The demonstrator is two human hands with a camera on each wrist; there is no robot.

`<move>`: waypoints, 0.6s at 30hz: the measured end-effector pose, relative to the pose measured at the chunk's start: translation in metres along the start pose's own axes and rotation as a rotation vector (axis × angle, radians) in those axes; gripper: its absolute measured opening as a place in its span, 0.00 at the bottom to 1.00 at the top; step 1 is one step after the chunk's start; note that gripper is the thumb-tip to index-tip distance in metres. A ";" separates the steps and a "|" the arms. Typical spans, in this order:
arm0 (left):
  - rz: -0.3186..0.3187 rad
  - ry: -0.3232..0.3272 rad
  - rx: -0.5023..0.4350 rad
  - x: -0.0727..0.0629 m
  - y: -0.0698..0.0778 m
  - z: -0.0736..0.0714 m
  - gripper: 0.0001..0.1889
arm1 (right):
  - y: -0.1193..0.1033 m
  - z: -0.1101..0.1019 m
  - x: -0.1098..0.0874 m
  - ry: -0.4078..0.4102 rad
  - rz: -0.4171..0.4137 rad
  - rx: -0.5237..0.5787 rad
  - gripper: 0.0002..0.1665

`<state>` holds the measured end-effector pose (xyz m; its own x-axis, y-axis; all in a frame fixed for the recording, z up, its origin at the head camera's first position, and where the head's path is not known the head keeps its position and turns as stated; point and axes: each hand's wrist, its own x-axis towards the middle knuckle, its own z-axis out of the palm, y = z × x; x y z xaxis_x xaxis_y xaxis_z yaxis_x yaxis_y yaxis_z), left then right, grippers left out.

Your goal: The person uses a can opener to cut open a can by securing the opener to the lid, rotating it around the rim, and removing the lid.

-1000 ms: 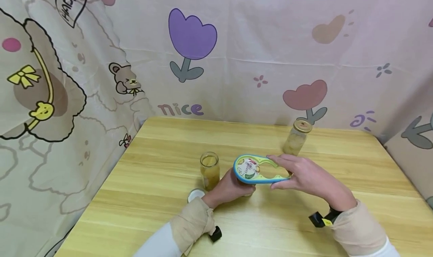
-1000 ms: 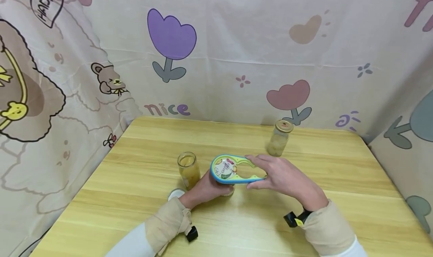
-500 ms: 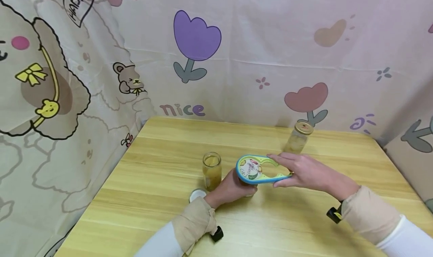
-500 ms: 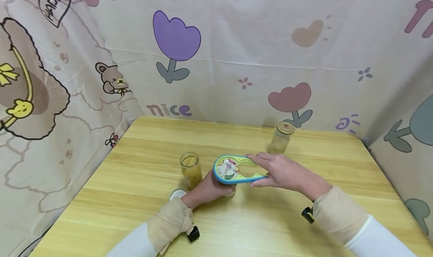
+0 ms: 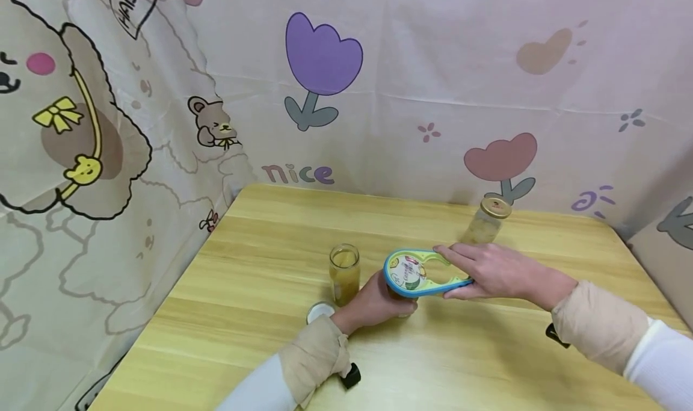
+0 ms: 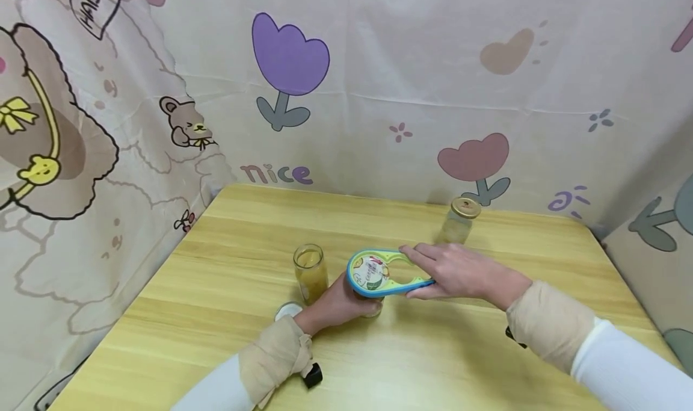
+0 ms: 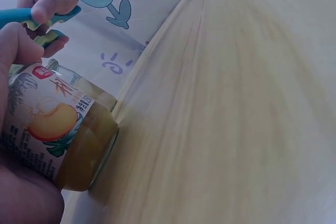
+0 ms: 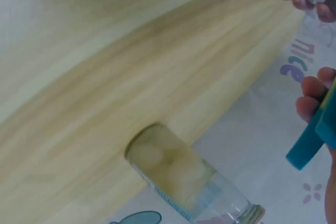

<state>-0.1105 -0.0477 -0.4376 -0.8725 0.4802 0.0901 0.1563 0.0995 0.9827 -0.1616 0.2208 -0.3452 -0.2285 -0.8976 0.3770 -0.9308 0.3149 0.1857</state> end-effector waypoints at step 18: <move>-0.015 -0.001 -0.008 -0.002 0.001 0.000 0.30 | 0.029 0.006 0.019 0.078 -0.301 -0.164 0.42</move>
<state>-0.1088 -0.0483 -0.4367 -0.8742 0.4796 0.0756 0.1400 0.0999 0.9851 -0.1952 0.2108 -0.3384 0.0780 -0.9335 0.3499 -0.8934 0.0903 0.4401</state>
